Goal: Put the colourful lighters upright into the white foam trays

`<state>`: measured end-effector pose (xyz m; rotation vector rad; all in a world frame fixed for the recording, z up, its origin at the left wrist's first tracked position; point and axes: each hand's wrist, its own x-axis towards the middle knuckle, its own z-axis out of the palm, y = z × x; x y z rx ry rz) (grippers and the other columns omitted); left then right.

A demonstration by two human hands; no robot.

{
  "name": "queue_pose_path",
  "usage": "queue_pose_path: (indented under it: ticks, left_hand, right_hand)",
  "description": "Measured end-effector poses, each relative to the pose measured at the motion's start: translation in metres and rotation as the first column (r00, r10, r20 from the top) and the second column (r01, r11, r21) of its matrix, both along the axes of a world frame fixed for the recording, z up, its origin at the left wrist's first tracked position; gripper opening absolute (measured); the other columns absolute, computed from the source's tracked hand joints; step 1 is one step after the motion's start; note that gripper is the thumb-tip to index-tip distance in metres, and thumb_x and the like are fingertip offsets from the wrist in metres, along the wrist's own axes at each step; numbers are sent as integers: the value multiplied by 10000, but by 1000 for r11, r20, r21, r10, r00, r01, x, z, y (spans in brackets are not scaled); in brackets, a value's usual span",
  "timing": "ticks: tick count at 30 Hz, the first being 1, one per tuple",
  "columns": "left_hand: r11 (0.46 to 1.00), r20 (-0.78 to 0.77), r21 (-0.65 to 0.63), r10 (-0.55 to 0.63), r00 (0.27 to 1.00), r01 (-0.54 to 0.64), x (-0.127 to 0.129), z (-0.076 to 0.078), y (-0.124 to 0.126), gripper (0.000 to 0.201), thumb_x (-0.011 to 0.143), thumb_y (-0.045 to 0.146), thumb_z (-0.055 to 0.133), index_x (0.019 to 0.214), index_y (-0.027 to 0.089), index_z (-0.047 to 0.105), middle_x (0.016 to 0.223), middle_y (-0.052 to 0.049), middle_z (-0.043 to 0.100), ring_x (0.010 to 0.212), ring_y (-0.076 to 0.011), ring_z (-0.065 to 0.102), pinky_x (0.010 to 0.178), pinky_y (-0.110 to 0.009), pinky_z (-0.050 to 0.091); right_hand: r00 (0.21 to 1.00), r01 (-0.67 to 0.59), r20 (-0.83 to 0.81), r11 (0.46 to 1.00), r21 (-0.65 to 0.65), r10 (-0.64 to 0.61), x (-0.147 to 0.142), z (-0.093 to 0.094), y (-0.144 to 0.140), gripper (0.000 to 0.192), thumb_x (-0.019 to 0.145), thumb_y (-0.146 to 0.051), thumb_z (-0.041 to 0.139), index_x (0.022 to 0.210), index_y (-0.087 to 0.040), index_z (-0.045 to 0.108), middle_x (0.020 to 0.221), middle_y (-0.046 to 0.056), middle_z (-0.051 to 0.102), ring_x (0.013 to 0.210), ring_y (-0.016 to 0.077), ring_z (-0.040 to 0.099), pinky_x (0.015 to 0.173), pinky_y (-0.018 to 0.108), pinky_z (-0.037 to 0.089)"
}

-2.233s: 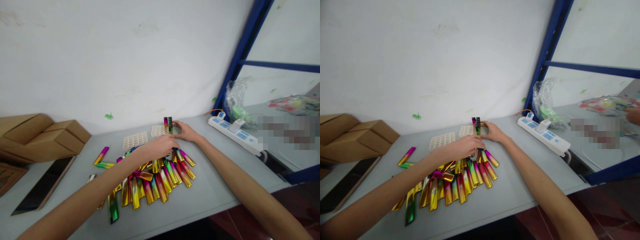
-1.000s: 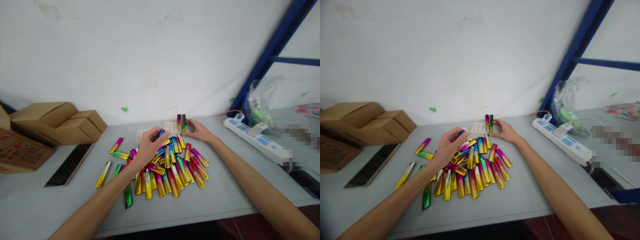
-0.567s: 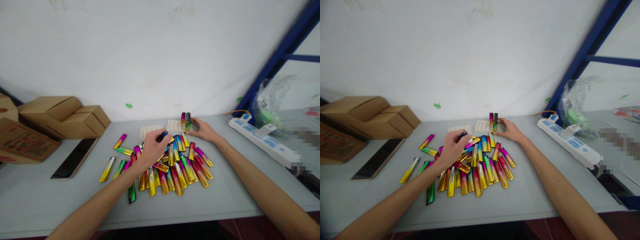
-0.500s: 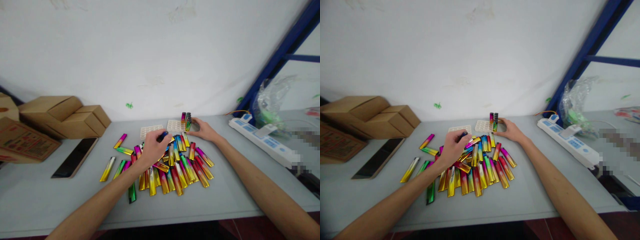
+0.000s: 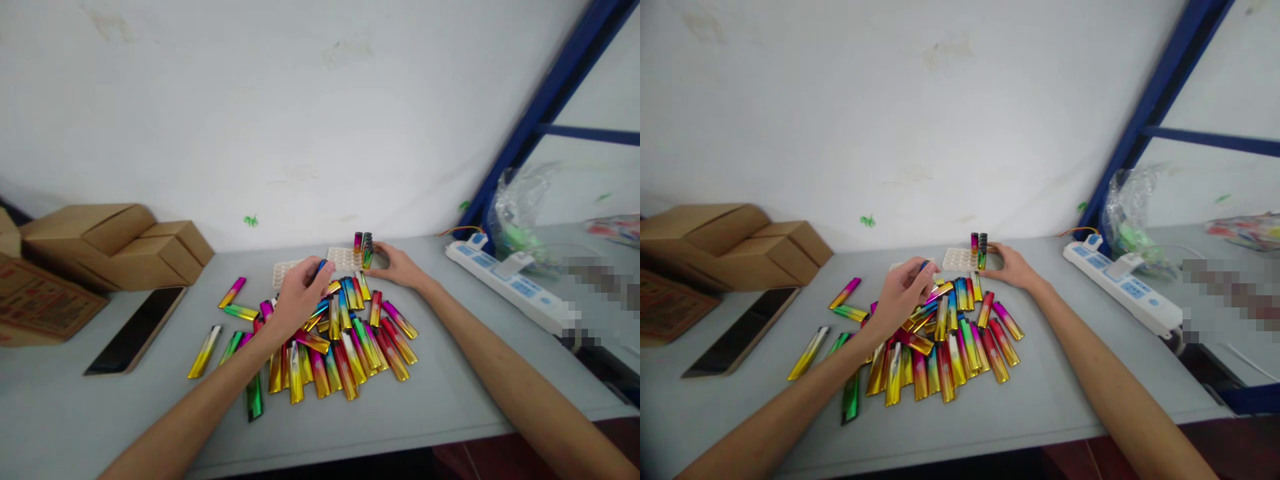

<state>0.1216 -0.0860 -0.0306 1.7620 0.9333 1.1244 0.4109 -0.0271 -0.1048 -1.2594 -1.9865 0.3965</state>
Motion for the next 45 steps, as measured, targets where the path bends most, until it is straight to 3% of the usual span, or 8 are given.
queue_pose_path:
  ticks: [4, 7, 11, 17, 23, 31, 37, 45]
  left_hand:
    - [986, 170, -117, -100, 980, 121, 6, 0, 23, 340, 938, 524, 633, 951, 193, 558, 741, 26, 573, 519, -73, 476, 479, -212, 386]
    - [975, 176, -139, -146, 973, 172, 15, 0, 49, 360, 892, 521, 690, 963, 181, 593, 757, 15, 586, 561, -92, 550, 516, -228, 480]
    - [980, 148, -84, -165, 975, 179, 29, -6, 87, 372, 821, 486, 762, 976, 155, 691, 851, -37, 661, 754, -168, 672, 672, -311, 595]
    - [993, 39, 58, -107, 993, 104, 46, -21, 122, 372, 689, 345, 872, 971, 134, 753, 922, -98, 776, 881, -237, 732, 901, -408, 586]
    - [991, 16, 50, -124, 992, 123, 59, -33, 132, 328, 699, 313, 847, 939, 119, 733, 897, -113, 777, 829, -238, 739, 796, -388, 622]
    - [955, -253, 224, -135, 958, 194, 69, -14, 128, 166, 750, 159, 803, 913, 156, 774, 889, -64, 794, 859, -214, 749, 901, -360, 574]
    - [970, -228, 176, -124, 966, 166, 68, -15, 137, 277, 674, 144, 865, 888, 152, 690, 760, -40, 756, 754, -207, 741, 783, -338, 582]
    - [994, -224, 102, -22, 974, 46, 73, -24, 137, 207, 693, 235, 862, 701, 154, 672, 709, -53, 734, 691, -192, 700, 720, -333, 575]
  right_hand:
    - [1000, -15, -13, 1000, 11, 16, 0, 0, 1, 761, 763, -460, 863, 1404, -201, 546, 1358, 148, 677, 1237, 332, 661, 1106, 539, 505]
    - [1000, -17, -10, 1000, 17, 17, 0, 0, 2, 762, 767, -454, 861, 1409, -199, 541, 1355, 151, 679, 1233, 331, 663, 1102, 539, 507]
    - [1000, -21, -19, 1000, 13, 21, 0, 1, 1, 766, 769, -457, 859, 1417, -210, 533, 1360, 144, 679, 1234, 328, 663, 1099, 538, 507]
    - [999, -30, -31, 1000, 7, 30, -1, 2, 0, 780, 770, -457, 857, 1429, -206, 524, 1375, 143, 672, 1248, 328, 656, 1101, 522, 504]
    - [998, -50, -26, 999, 21, 50, -1, 4, -1, 772, 780, -452, 853, 1438, -225, 520, 1389, 128, 669, 1260, 322, 649, 1112, 520, 495]
    - [999, -28, -20, 999, 30, 29, -1, 3, 0, 750, 766, -441, 865, 1411, -232, 546, 1362, 121, 683, 1241, 324, 658, 1087, 512, 511]
    - [999, -40, -19, 999, 23, 40, -2, 4, 0, 777, 771, -453, 858, 1433, -217, 527, 1365, 130, 683, 1236, 322, 663, 1089, 507, 504]
    - [1000, -13, 5, 999, 32, 13, 0, 1, 2, 809, 760, -477, 863, 1445, -225, 516, 1374, 135, 676, 1234, 338, 661, 1076, 521, 509]
